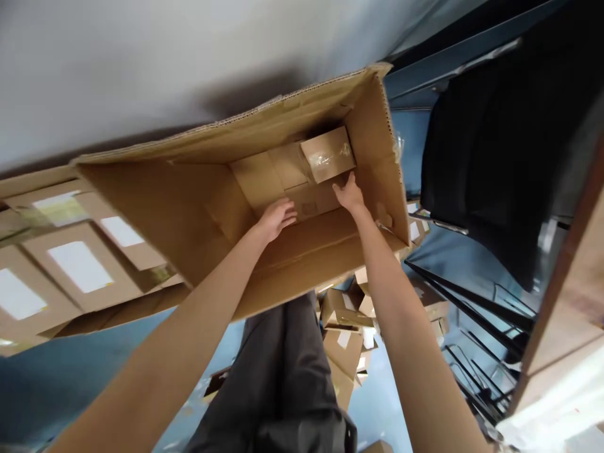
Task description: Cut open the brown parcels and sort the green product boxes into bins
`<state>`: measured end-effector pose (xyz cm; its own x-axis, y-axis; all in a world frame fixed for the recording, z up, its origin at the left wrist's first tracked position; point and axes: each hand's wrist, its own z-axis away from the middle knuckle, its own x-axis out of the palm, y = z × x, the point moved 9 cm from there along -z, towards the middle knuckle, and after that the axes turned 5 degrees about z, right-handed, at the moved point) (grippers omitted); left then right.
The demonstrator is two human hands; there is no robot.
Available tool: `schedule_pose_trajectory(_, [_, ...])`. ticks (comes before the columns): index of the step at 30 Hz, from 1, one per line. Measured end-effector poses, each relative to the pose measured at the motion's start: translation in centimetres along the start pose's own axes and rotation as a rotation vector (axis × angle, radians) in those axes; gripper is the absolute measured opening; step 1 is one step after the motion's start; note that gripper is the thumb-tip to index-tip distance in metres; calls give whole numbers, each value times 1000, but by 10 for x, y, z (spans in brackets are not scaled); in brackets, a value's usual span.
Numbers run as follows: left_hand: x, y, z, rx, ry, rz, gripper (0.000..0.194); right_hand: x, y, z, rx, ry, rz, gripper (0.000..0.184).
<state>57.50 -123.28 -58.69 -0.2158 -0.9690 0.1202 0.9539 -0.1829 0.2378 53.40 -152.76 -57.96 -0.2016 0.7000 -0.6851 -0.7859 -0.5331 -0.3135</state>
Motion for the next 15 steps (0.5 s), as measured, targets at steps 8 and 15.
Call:
schedule_pose_trajectory(8, [91, 35, -137, 270, -138, -124, 66, 33, 35, -120, 47, 138, 122, 111])
schedule_pose_trajectory(15, [64, 22, -136, 295, -178, -103, 101, 41, 52, -94, 246, 211, 85, 81])
